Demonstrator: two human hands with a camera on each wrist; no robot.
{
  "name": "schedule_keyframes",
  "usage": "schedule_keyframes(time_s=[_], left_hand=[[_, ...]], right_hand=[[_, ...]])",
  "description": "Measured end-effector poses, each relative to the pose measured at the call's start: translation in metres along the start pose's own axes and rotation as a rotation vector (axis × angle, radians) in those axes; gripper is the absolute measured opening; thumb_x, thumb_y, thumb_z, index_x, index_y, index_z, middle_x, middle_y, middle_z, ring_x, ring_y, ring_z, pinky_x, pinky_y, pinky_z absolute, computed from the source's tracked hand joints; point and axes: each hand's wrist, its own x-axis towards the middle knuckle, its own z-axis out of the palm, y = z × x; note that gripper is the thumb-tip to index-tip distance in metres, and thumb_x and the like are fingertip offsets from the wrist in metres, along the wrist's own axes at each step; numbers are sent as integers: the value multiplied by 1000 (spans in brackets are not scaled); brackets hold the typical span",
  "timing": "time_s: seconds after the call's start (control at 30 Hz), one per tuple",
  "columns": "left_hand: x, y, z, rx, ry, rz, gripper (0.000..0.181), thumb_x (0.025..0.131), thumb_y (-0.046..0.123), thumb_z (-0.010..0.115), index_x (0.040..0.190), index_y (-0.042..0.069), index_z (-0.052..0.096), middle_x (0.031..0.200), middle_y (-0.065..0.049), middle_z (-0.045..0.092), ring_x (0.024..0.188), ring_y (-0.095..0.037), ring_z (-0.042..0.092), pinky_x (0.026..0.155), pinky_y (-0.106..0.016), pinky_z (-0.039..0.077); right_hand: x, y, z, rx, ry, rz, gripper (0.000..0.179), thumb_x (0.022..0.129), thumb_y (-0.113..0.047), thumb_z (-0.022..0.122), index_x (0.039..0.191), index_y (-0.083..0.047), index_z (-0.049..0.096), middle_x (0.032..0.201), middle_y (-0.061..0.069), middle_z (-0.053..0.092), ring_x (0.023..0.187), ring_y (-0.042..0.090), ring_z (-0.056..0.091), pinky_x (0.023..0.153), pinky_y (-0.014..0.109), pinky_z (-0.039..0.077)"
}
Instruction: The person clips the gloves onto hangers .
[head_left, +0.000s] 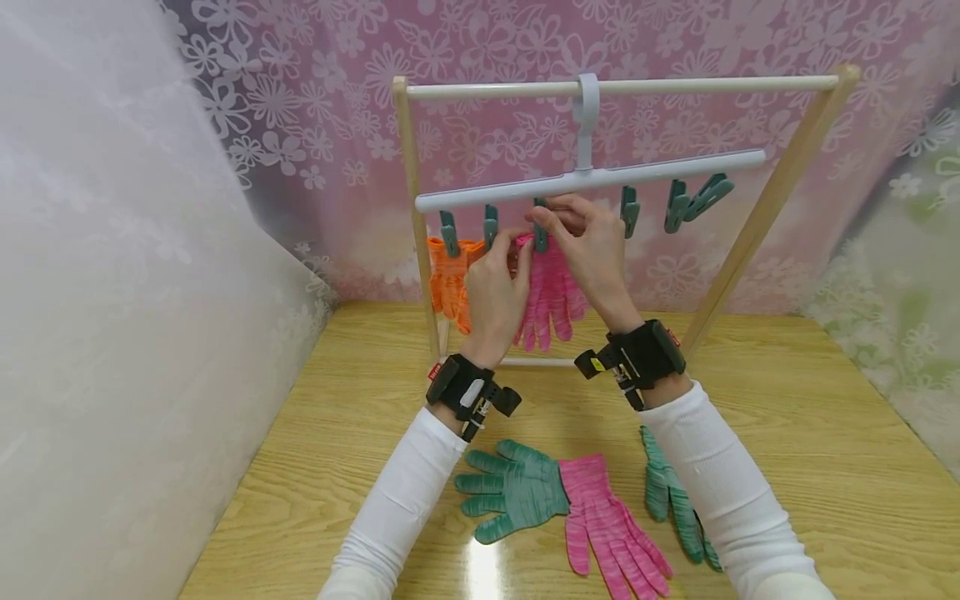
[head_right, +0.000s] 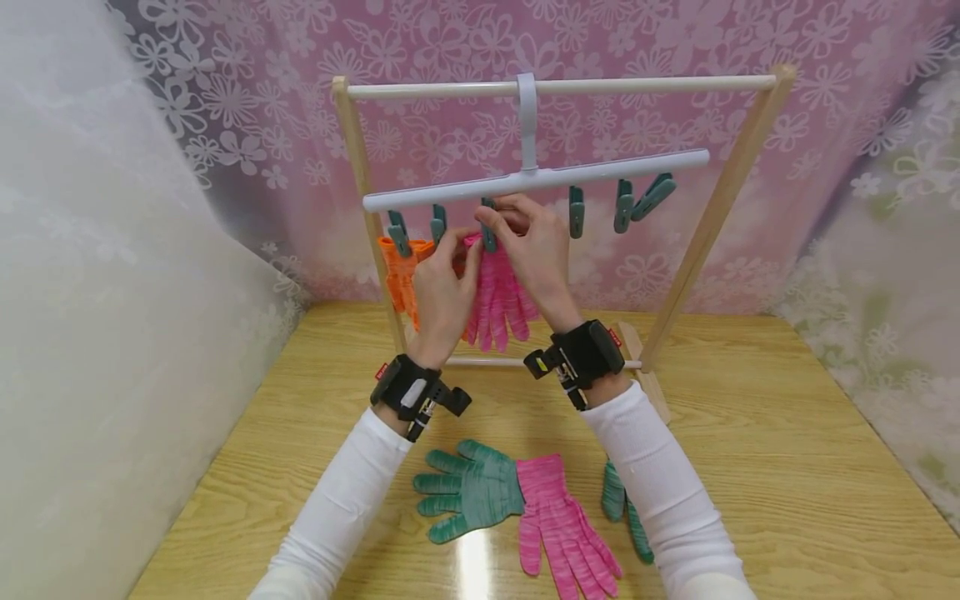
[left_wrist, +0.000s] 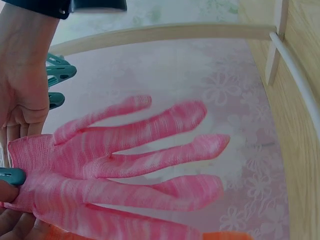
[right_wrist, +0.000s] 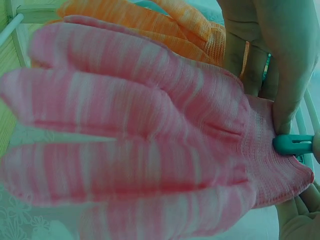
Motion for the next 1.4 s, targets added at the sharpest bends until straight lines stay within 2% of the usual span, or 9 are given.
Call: schedule_keyframes(time_s=[0.23, 0.4, 0.53, 0.67, 0.9, 1.0, 1.17, 1.27, 1.4], left_hand=[[4, 0, -3, 43, -49, 29, 20, 106, 22, 56, 117, 7, 65, 76, -5, 65, 60, -16, 60, 52, -26, 43], [5, 0, -3, 67, -79, 26, 20, 106, 22, 57, 118, 8, 64, 75, -5, 64, 59, -17, 60, 50, -27, 42], [2, -1, -2, 80, -127, 28, 23, 105, 19, 58, 124, 7, 60, 72, -6, 58, 55, -18, 56, 49, -28, 38], [-3, -3, 0, 77, -169, 46, 32, 103, 16, 61, 132, 6, 53, 76, -6, 60, 54, -17, 54, 48, -27, 37], [-14, -13, 2, 64, -193, 72, 56, 101, 15, 65, 148, 6, 38, 87, -9, 63, 55, -18, 52, 48, -25, 35], [-19, -18, 1, 40, -213, 69, 61, 100, 16, 66, 152, 6, 34, 98, -11, 67, 63, -19, 60, 53, -25, 42], [-26, -28, 0, -7, -246, 63, 69, 99, 16, 67, 156, 7, 29, 116, -15, 69, 90, -24, 70, 72, -31, 57], [-28, -34, -1, -41, -260, 71, 71, 99, 14, 67, 158, 9, 27, 118, -15, 68, 95, -24, 70, 75, -32, 57], [-31, -41, -2, -77, -271, 91, 74, 98, 12, 67, 159, 14, 25, 118, -13, 68, 96, -23, 70, 74, -29, 57]], right_hand=[[-2, 2, -1, 39, -18, 43, 33, 96, -20, 72, 124, -2, 70, 111, 14, 76, 107, 25, 71, 99, 36, 54], [-3, 4, -2, 58, -26, 55, 35, 98, -21, 70, 127, -3, 69, 114, 14, 75, 110, 24, 70, 100, 35, 54], [-4, 6, -2, 75, -17, 40, 33, 98, -18, 69, 128, -2, 68, 115, 14, 75, 110, 24, 70, 97, 33, 55], [-5, 8, -3, 95, -27, 42, 36, 97, -14, 70, 131, -1, 66, 119, 15, 72, 112, 25, 69, 97, 31, 55], [-12, 20, -7, 76, -96, 90, 50, 92, -7, 75, 138, 1, 58, 129, 20, 65, 116, 31, 67, 99, 32, 54], [-16, 29, -10, 72, -142, 132, 53, 91, -4, 75, 140, 3, 56, 130, 23, 64, 115, 34, 67, 97, 37, 55], [-24, 40, -14, 27, -226, 224, 50, 95, -10, 73, 140, 2, 57, 125, 26, 67, 113, 38, 68, 96, 44, 55], [-29, 47, -17, 19, -247, 257, 47, 96, -17, 72, 137, 2, 60, 124, 24, 68, 112, 37, 69, 94, 40, 56], [-35, 54, -21, 20, -235, 256, 42, 96, -20, 72, 131, 2, 65, 119, 23, 71, 108, 35, 70, 89, 26, 57]])
